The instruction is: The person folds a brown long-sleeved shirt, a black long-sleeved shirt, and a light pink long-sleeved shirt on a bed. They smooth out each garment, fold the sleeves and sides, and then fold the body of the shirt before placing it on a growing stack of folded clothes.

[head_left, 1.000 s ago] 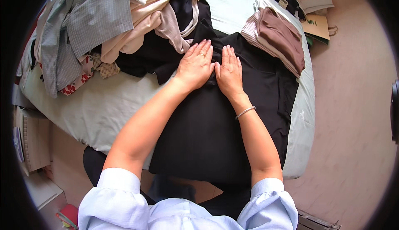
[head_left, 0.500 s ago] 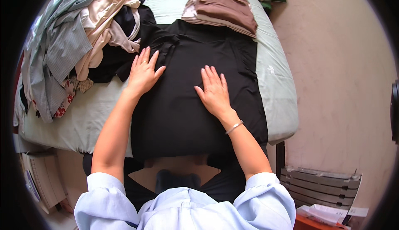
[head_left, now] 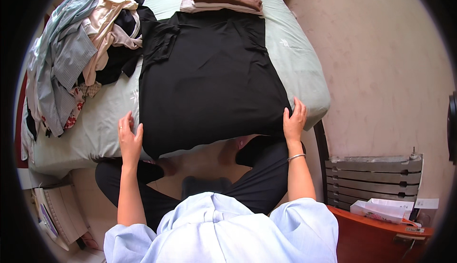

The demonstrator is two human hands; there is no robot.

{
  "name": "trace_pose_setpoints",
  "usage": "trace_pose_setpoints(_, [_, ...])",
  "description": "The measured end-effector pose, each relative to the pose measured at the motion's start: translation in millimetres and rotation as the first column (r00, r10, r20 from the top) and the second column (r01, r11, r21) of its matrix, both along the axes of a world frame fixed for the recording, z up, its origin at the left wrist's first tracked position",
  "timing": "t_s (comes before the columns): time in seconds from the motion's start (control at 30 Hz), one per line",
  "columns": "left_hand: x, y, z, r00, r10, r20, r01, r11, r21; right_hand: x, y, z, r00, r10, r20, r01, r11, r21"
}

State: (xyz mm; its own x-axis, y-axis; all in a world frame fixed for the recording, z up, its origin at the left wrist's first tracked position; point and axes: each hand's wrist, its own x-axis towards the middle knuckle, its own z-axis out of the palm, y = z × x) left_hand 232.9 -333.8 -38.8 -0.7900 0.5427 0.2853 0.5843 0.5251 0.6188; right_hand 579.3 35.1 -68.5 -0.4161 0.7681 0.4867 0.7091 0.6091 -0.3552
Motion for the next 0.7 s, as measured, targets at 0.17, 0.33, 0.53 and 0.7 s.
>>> trace_pose_setpoints(0.17, [34, -20, -10, 0.987, 0.037, 0.154, -0.053, 0.993, 0.102, 18, -11, -16, 0.962, -0.070, -0.265, 0.009, 0.974, -0.225])
trace_pose_setpoints(0.33, [40, -37, -25, 0.976, 0.015, 0.217, -0.006, 0.999, -0.038, 32, -9, -29, 0.952, -0.089, -0.293, -0.003, 0.955, -0.298])
trace_pose_setpoints(0.53, [67, -38, -26, 0.608, -0.214, 0.764, -0.324, 0.812, 0.485, 46, -18, -41, 0.588, -0.325, -0.740, -0.376, 0.701, -0.606])
trace_pose_setpoints(0.7, [89, -41, -35, 0.428, -0.251, 0.868, -0.304, 0.864, 0.400, 38, -41, -26, 0.470, -0.474, -0.744, -0.613, 0.431, -0.662])
